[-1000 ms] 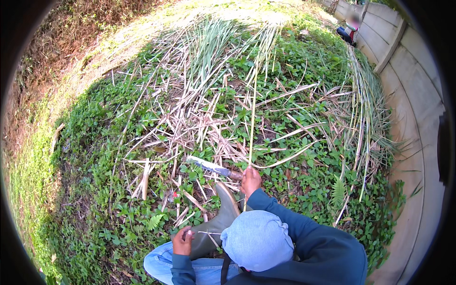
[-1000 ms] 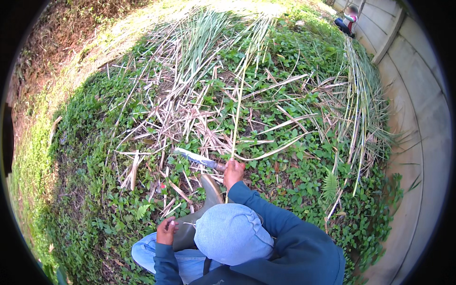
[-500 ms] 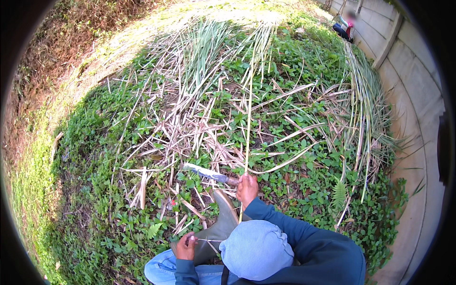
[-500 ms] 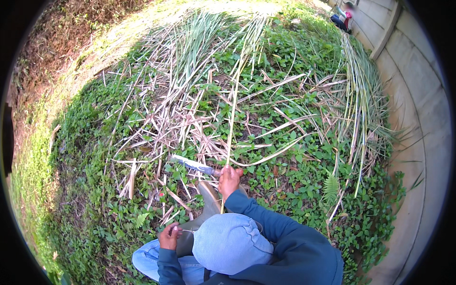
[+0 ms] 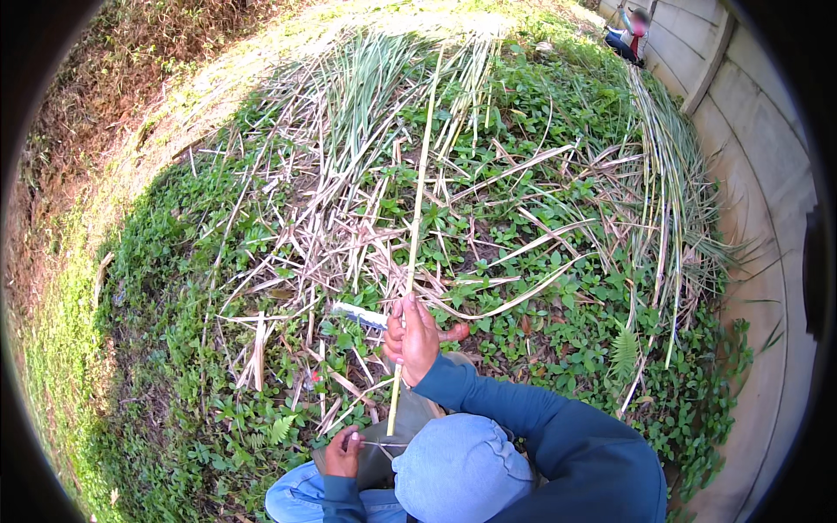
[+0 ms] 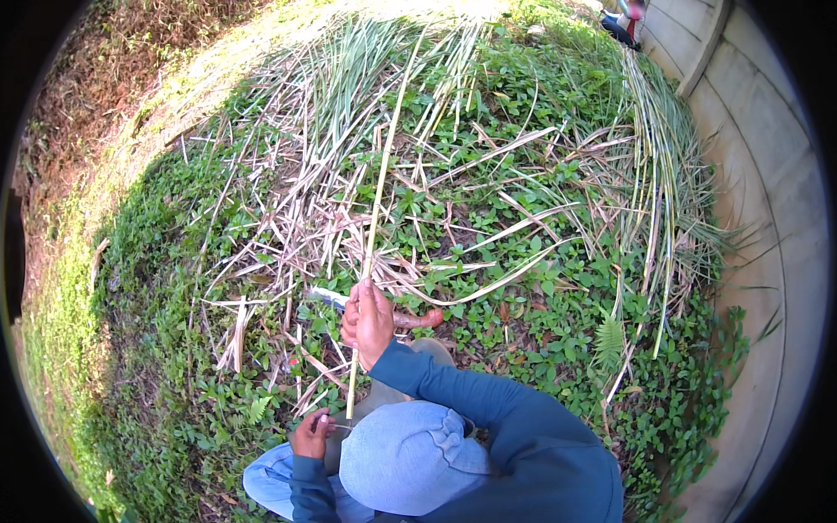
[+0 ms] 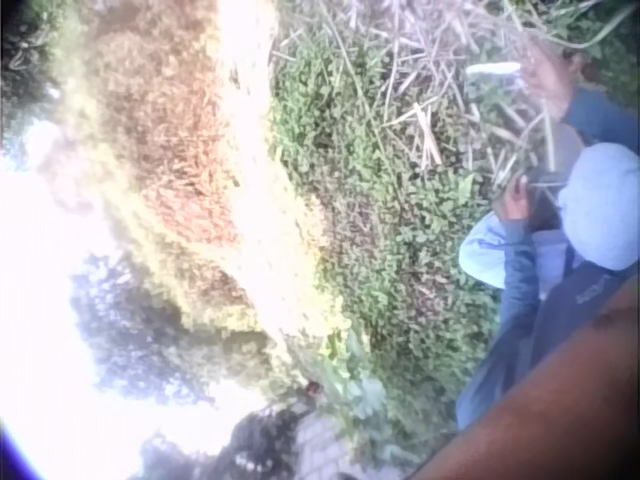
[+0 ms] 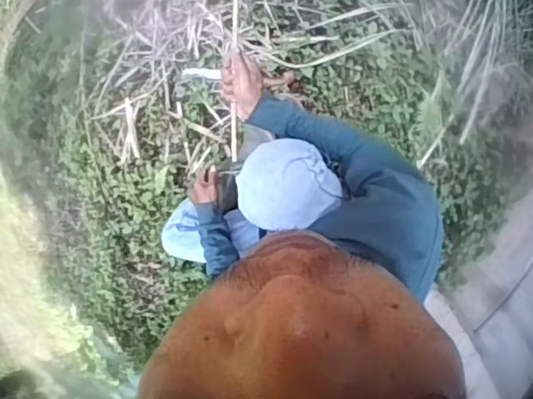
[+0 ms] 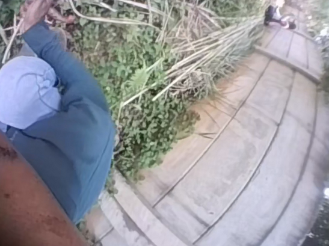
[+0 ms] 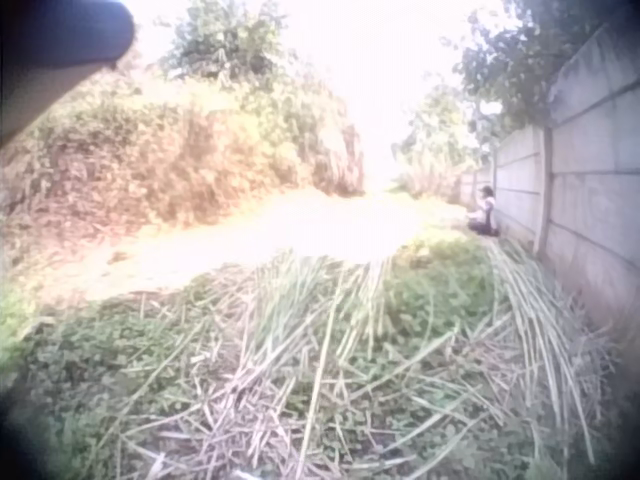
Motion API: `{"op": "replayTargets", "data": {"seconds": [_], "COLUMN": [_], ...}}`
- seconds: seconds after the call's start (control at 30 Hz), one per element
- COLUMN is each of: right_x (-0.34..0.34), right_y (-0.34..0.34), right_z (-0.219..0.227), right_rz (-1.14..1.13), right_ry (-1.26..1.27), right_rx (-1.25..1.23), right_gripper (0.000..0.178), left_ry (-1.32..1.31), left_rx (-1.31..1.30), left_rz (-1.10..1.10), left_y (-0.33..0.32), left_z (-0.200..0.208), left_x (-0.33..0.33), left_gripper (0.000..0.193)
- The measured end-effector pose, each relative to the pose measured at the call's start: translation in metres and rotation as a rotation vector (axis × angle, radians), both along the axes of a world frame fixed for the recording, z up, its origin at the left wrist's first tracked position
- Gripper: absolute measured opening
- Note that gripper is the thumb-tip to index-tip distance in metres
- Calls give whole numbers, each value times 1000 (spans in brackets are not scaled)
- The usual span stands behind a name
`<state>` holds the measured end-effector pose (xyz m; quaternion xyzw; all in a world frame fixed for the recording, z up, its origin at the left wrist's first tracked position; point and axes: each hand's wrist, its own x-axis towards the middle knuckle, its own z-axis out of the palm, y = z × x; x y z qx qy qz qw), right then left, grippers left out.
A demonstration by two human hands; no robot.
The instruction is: The person sits on the ground and uses a machete to chop long, thin sticks into smaller pieces. They hold the sticks with one hand and strike them with the machete in the other, creating a pile of cut debris.
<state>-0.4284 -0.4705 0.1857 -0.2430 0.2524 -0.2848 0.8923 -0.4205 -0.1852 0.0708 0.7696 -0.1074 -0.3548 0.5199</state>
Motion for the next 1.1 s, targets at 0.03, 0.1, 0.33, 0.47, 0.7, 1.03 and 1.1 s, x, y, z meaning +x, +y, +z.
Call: {"op": "replayTargets", "data": {"seconds": [0.03, 0.1, 0.33, 0.47, 0.7, 1.03, 1.1], "right_x": [8, 16, 14, 5, 33, 31, -1], "right_y": [-1, -6, -8, -4, -73, -223, -176], "right_z": [-1, -9, -33, -39, 7, 73, 6], "right_rz": [-13, -46, -58, -68, -38, -380, -204], "right_ry": [-1, 7, 98, 92, -3, 207, 266], "right_rx": [-12, -47, -170, -184, -172, -1300, -1206], "right_gripper": [33, 35, 34, 34, 32, 62, 46], "left_ry": [2, 15, 22, 62, 15, 94, 104], "left_rx": [-14, -53, 12, 56, 100, 78, 62], "left_rz": [21, 56, 82, 122, 183, 162, 128], "left_y": [1, 2, 39, 46, 68, 44, 28], "left_z": [1, 3, -11, -2, -4, -17, -18], "left_x": [1, -2, -5, -5, 6, -4, -9], "left_gripper": [33, 34, 36, 36, 39, 32, 30]}}
